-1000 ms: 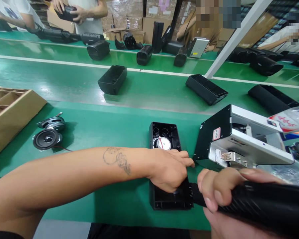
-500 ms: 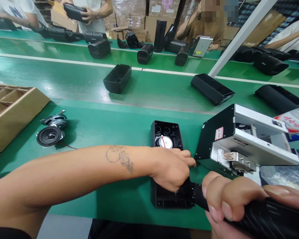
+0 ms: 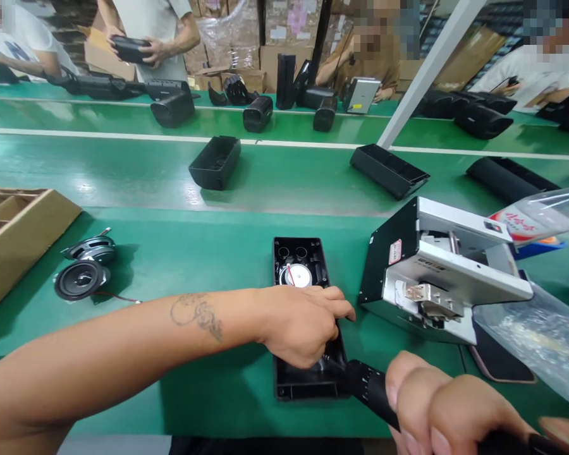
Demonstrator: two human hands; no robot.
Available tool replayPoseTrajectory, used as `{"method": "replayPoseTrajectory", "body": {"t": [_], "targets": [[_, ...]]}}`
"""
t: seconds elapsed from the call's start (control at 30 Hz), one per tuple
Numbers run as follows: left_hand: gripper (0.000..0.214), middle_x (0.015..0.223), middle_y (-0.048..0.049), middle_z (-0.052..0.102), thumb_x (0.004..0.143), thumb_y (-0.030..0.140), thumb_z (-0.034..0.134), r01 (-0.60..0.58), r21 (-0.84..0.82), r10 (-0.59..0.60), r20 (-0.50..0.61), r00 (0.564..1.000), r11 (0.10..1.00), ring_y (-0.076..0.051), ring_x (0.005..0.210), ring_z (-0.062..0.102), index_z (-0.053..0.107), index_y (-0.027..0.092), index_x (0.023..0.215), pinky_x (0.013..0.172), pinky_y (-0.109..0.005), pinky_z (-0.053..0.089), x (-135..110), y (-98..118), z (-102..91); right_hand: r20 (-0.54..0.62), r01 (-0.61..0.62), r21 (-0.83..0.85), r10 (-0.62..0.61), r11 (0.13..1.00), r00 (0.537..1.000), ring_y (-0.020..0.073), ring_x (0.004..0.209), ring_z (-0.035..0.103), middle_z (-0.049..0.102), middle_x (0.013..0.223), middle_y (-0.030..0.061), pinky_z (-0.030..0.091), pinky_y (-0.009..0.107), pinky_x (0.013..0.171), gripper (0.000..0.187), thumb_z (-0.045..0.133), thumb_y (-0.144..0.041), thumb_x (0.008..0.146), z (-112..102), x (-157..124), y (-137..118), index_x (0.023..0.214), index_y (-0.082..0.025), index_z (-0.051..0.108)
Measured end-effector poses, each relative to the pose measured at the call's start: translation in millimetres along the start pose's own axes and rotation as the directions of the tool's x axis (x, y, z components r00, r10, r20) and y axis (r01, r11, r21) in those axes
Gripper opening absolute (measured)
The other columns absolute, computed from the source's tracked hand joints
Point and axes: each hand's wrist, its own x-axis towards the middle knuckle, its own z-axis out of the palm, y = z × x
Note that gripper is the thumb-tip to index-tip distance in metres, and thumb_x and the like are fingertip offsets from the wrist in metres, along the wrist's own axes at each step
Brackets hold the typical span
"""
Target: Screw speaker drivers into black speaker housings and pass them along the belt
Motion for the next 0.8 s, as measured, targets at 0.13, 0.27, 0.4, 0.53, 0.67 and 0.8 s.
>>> {"method": "replayPoseTrajectory", "body": {"t": [0.13, 0.27, 0.4, 0.53, 0.67, 0.8], "targets": [[0.021, 0.15, -0.0181, 0.07, 0.092, 0.014, 0.067, -0.003, 0.0, 0.003, -0.005, 1.0, 1.0, -0.032, 0.139, 0.062, 0.088, 0.014, 0.092, 0.123, -0.035, 0.052, 2, 0, 0.0, -0.079, -0.126, 0.029, 0.128, 0.992, 0.989, 0.0236, 0.042, 0.049, 0.036, 0.048, -0.0017, 0.051, 0.045, 0.052, 0.06, 0.047, -0.065, 0.112, -3, -5, -3, 0.063, -0.032, 0.058], [0.021, 0.149, -0.0193, 0.071, 0.091, 0.012, 0.067, -0.01, -0.004, 0.01, -0.014, 1.0, 1.0, -0.032, 0.137, 0.063, 0.088, 0.012, 0.091, 0.122, -0.036, 0.053, 3, 1, 0.5, -0.157, -0.097, 0.026, 0.1, 0.995, 0.983, 0.0222, 0.04, 0.047, 0.036, 0.046, -0.0023, 0.049, 0.043, 0.051, 0.057, 0.053, -0.058, 0.11, 5, -8, 1, 0.061, -0.032, 0.06], [0.021, 0.148, -0.0192, 0.072, 0.092, 0.013, 0.067, -0.013, 0.0, 0.013, -0.038, 0.999, 1.0, -0.032, 0.137, 0.064, 0.088, 0.013, 0.09, 0.123, -0.036, 0.053, 2, 0, 2.8, -0.136, -0.039, 0.022, 0.042, 0.999, 0.99, 0.0207, 0.039, 0.046, 0.038, 0.045, -0.0025, 0.047, 0.042, 0.051, 0.051, 0.059, -0.05, 0.108, 10, -11, 6, 0.06, -0.031, 0.062], [0.021, 0.147, -0.0217, 0.071, 0.093, 0.013, 0.066, -0.025, -0.003, 0.025, -0.052, 0.998, 1.0, -0.034, 0.135, 0.064, 0.086, 0.011, 0.089, 0.122, -0.039, 0.054, 2, -1, 4.6, -0.156, -0.044, 0.151, 0.068, 0.988, 0.985, 0.0199, 0.04, 0.048, 0.042, 0.047, -0.0022, 0.049, 0.041, 0.053, 0.063, 0.049, -0.059, 0.112, 17, -8, -2, 0.058, -0.029, 0.054], [0.021, 0.139, -0.0198, 0.075, 0.093, 0.012, 0.062, -0.048, -0.012, 0.047, -0.078, 0.996, 0.999, -0.032, 0.126, 0.067, 0.083, 0.013, 0.09, 0.113, -0.039, 0.059, 5, -2, 4.2, -0.278, 0.015, 0.287, 0.068, 0.958, 0.958, 0.0176, 0.041, 0.046, 0.044, 0.049, -0.0034, 0.044, 0.036, 0.052, 0.063, 0.049, -0.057, 0.114, 28, 3, -7, 0.061, -0.024, 0.045], [0.018, 0.132, -0.0169, 0.077, 0.087, 0.009, 0.063, -0.09, -0.013, 0.089, -0.097, 0.991, 0.996, -0.031, 0.123, 0.069, 0.08, 0.016, 0.087, 0.115, -0.04, 0.058, -3, -5, 3.5, -0.418, 0.095, 0.413, 0.095, 0.906, 0.903, 0.0122, 0.038, 0.033, 0.039, 0.053, -0.0081, 0.04, 0.033, 0.049, 0.05, 0.058, -0.07, 0.107, 32, 12, -2, 0.081, -0.028, 0.065]]}}
